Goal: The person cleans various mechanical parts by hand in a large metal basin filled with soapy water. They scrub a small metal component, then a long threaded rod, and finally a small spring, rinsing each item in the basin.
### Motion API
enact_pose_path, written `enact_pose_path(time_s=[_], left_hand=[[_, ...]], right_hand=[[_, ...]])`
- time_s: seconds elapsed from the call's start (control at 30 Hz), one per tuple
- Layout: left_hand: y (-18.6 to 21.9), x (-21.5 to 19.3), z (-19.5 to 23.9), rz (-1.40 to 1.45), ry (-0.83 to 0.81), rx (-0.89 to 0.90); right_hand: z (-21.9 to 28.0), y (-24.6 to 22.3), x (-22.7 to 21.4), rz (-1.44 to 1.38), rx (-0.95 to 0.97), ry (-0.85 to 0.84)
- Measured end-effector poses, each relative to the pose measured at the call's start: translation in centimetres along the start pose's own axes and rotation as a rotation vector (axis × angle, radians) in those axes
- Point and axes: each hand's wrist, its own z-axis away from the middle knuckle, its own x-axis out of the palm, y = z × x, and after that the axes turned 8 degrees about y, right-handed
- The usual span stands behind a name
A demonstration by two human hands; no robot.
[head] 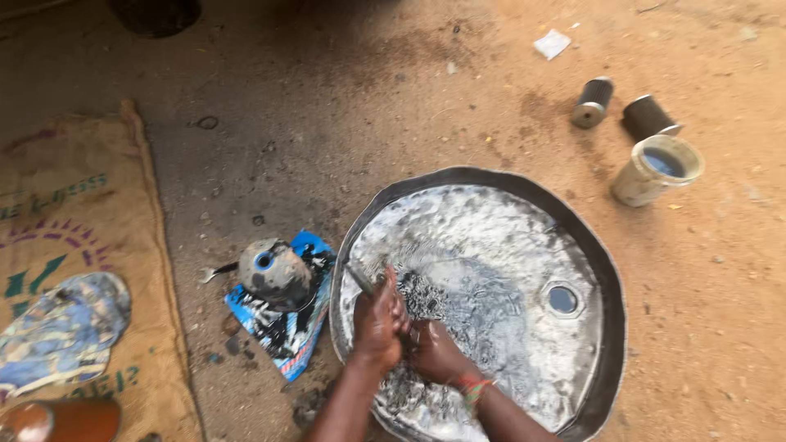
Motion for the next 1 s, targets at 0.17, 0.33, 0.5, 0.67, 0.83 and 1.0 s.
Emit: enact_pose_path(time_s=[0.17, 0.33, 0.5, 0.67, 0.83, 1.0], left_hand=[[0.3, 2.6, 0.2, -0.188, -0.374, 0.056], [-2.4, 5.7, 1.5, -0.045, 0.353, 0.365], [0.7, 1.9, 0.4, -0.091, -0.157, 0.129], [5.9, 2.1, 1.3, 0.212, -0.666, 0.04], [6.8, 2.3, 2.3, 0.372, -0.316, 0.01], [5.6, 2.0, 2.0, 0.267, -0.162, 0.139]], right_hand=[[-1.7, 1.1, -2.9, -0.116, 0.216, -0.167], [-1.4, -0.2, -0.9, -0.033, 0.232, 0.181], [-2.7, -2.3, -6.5, -0.02, 0.474, -0.469], [-4.0, -5.1, -9.8, -0.858, 0.478, -0.553], [-2.2, -5.2, -8.5, -1.07, 0.741, -0.349], [-2.9, -4.2, -5.1, -0.893, 0.749, -0.046]])
